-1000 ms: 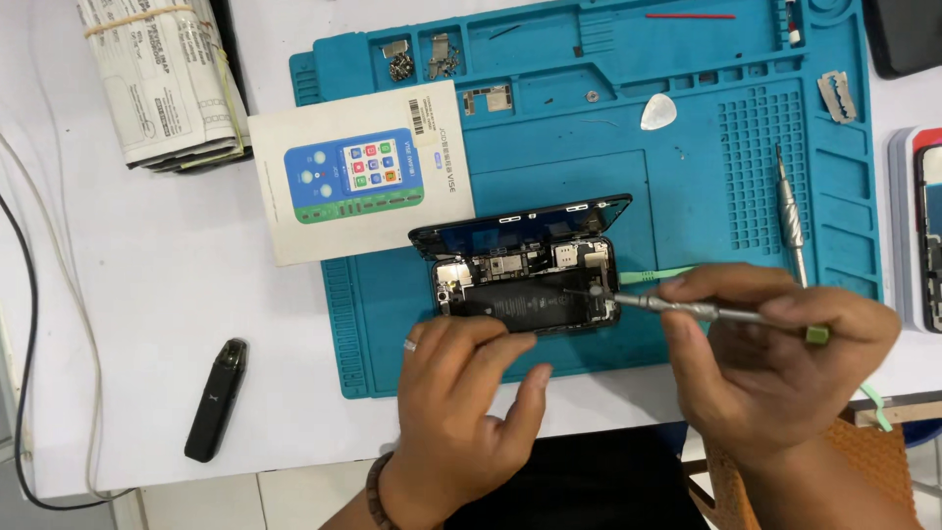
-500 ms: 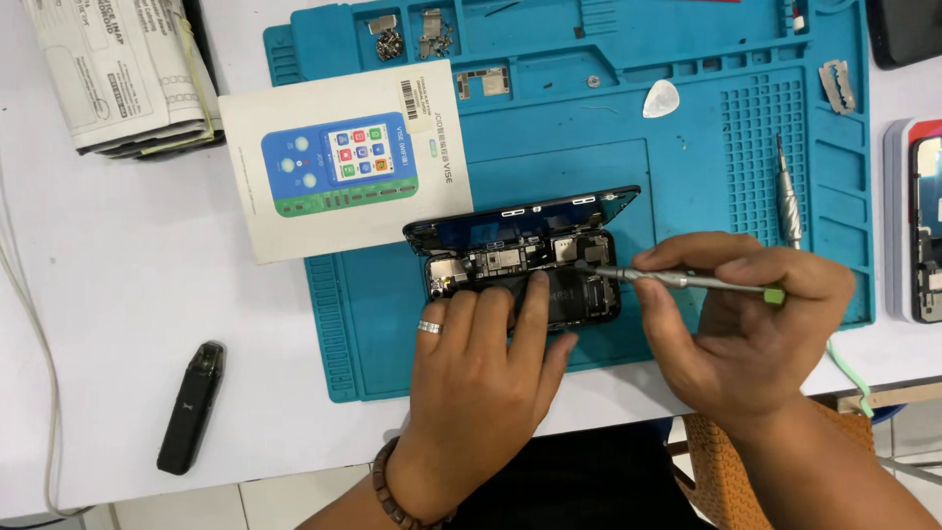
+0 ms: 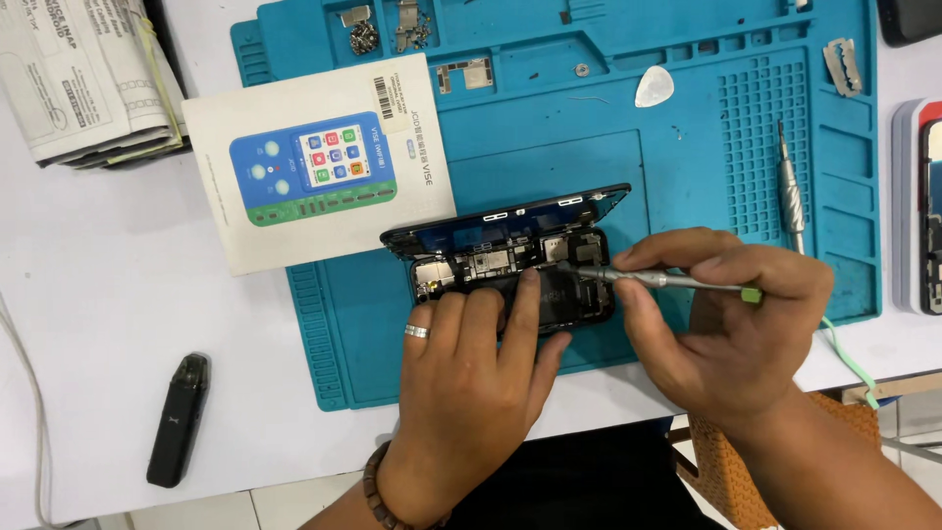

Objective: The person unlocks a smartphone, navigates the interface, and tests the camera. Then they open the device, disconnect the battery, and use a screwdriver to remove screws from the internal frame.

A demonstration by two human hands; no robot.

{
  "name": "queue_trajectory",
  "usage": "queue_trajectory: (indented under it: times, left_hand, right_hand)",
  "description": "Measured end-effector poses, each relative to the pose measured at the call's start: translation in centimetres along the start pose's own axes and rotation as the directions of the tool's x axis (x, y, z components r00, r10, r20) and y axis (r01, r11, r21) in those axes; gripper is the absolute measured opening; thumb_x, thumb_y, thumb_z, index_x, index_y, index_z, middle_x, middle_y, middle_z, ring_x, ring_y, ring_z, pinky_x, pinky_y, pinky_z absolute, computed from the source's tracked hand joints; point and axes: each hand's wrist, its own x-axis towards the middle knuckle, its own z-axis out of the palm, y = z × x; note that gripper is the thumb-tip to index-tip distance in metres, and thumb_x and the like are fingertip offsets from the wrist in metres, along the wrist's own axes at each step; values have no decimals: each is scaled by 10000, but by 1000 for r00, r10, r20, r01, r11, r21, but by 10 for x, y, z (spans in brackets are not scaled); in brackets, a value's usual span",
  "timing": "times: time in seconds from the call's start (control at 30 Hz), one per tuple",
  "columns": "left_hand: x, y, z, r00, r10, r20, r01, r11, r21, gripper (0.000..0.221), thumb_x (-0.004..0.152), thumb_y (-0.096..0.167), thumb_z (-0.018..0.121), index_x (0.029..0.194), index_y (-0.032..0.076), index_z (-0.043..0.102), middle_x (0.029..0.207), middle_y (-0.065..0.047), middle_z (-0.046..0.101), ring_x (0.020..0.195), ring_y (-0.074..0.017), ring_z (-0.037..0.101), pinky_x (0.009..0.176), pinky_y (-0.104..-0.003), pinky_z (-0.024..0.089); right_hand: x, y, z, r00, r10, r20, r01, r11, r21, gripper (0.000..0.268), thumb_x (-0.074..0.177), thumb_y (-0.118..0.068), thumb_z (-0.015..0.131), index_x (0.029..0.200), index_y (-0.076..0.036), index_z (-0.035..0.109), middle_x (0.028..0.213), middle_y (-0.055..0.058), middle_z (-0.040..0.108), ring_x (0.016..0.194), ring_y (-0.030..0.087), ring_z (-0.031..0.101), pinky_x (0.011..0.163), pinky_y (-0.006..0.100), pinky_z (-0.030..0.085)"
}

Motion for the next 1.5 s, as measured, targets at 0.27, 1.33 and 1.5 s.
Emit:
queue_trajectory:
  times: [0.27, 1.33, 1.5]
  left_hand:
    - [2, -1, 1, 1000, 4, -23, -4, 1000, 6, 391, 954, 383, 554, 1166, 65, 636, 841, -69, 528, 740, -248, 500, 685, -384, 395]
    - [3, -2, 2, 995, 13, -96, -12, 1000, 7, 374, 968, 362, 527, 1124, 49, 659, 802, -48, 523, 699, -223, 483, 657, -368, 384]
    - [4, -3, 0, 993, 6, -118, -4, 1000, 12, 383, 992, 371, 478, 1092, 59, 678, 780, -38, 512, 691, -212, 482, 659, -356, 390]
  right_hand:
    - [2, 1, 0, 1000, -2, 17, 2, 1000, -23, 463, 842, 43, 647, 1083, -100, 279, 851, 236, 555, 838, 321, 698, 693, 364, 603]
    - [33, -24, -3, 931, -133, 341, 279, 861, -426, 307, 859, -152, 765, 889, -35, 483, 881, 112, 693, 766, 221, 669, 628, 292, 506]
    - [35, -21, -3, 888, -268, 372, 424, 790, -442, 449, 883, -297, 758, 957, 13, 442, 716, 145, 612, 608, 241, 610, 496, 304, 445]
